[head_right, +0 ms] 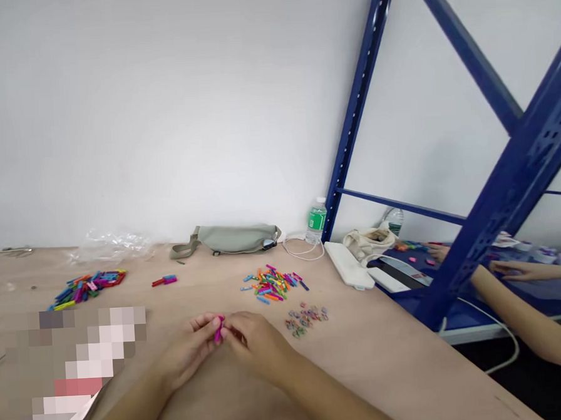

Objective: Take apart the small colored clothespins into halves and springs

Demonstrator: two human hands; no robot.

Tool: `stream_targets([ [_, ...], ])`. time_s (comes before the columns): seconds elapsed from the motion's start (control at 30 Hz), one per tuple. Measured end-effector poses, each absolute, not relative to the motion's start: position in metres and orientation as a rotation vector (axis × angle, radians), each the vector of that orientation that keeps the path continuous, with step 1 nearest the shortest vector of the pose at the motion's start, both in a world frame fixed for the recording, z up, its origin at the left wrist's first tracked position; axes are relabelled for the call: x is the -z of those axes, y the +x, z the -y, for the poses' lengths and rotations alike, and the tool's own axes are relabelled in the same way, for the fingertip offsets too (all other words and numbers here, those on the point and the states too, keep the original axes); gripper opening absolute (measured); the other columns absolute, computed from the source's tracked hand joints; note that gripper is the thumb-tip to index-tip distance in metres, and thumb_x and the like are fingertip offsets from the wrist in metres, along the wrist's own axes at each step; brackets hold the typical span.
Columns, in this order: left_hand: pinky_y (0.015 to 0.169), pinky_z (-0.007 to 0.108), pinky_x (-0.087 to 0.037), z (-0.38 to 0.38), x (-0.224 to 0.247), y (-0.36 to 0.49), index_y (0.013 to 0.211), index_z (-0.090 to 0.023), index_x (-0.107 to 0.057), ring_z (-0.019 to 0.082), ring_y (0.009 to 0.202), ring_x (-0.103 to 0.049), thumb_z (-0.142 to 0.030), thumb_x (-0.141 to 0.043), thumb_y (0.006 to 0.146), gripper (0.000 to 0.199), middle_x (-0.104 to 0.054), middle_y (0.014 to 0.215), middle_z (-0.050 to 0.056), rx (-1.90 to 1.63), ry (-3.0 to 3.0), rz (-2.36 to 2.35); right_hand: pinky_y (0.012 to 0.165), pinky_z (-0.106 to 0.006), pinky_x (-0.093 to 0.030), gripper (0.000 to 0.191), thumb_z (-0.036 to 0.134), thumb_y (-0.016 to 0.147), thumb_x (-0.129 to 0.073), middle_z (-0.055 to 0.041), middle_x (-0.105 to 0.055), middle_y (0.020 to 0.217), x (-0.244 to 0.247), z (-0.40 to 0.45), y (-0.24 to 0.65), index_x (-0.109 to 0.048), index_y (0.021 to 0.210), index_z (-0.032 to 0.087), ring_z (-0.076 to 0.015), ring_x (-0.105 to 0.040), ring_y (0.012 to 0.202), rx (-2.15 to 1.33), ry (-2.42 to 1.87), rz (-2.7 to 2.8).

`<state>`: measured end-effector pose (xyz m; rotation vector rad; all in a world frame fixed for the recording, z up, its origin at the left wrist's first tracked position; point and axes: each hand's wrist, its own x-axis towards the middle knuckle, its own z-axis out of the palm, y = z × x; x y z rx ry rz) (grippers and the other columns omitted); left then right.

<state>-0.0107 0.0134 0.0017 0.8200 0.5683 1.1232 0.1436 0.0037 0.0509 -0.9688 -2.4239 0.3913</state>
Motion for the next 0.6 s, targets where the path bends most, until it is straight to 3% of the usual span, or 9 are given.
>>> stream_targets([
  [0.33,0.06,0.02,-0.037,-0.004,-0.004,-0.009,0.071,-0.014,-0.066,0.007,0.055,-0.045,-0.027,-0.07,0.059,0.018,-0.055,0.059,-0.001,-1.024,0.903,-0.608,0.053,-0.02,-0.032,0.01,0.014,0.072,-0.046,-0.0007,-0.053,0.062,-0.039,-0.006,0.175,-0.051,0.064,0.017,-0.011,-0.047,0.057,-0.099,-1.156,2.45],
  [0.6,0.06,0.02,-0.04,-0.01,0.001,-0.011,0.075,-0.015,-0.066,0.007,0.056,-0.049,-0.028,-0.071,0.058,0.021,-0.057,0.062,-0.001,-1.11,0.829,-0.63,0.05,-0.021,-0.028,0.026,0.022,0.078,-0.04,-0.0013,-0.051,0.056,-0.055,-0.018,0.238,-0.042,0.053,0.016,-0.0106,-0.044,0.052,-0.064,-1.664,2.357],
])
